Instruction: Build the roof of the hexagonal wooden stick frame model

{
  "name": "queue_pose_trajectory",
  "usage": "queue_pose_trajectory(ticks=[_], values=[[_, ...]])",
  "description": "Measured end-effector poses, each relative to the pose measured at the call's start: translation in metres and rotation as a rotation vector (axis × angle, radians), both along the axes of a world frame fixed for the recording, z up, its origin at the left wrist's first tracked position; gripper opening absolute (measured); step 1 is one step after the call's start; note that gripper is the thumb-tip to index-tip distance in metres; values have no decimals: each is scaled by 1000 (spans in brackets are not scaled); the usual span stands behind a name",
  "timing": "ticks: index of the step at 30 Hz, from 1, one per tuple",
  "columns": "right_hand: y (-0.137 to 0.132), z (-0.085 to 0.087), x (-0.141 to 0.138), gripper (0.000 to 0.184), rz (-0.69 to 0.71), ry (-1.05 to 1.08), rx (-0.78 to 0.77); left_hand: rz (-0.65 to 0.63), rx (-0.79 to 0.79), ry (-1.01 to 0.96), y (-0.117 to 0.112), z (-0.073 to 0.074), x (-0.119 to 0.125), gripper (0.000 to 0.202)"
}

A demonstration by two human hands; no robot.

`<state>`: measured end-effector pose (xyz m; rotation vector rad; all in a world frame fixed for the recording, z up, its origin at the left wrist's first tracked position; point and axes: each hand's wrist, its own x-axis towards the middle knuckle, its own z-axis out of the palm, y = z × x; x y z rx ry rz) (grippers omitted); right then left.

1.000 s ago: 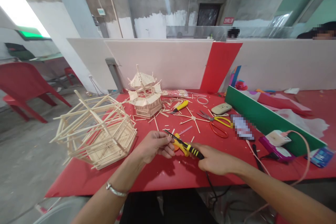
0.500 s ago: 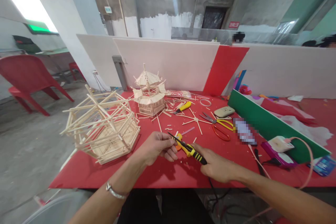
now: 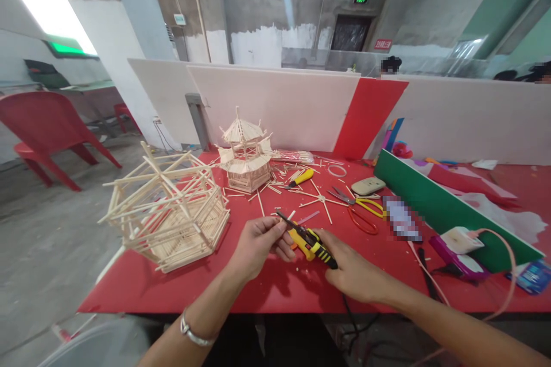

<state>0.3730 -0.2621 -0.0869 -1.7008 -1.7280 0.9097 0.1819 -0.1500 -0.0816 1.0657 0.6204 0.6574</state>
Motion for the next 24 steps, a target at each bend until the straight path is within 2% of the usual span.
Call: queue_pose_trajectory(ticks=[2,6,12,16,24], values=[[0,-1,-1,64,-16,0,15,59,-1,-12,-2,0,2,43],[1,-7,-6,64,-86,-25,50,274,-23,-55,-11,-5,13,39],[1,-17,-12,66,-139,-120,146,431,54,-109,-25,-9,25,33],[1,-18,-9,72,-106,-190,159,361,29,-125,-21,-6,20,36],[0,-18,2,74,-14,-240,165,53,-241,-75,-4,3,-1,36]])
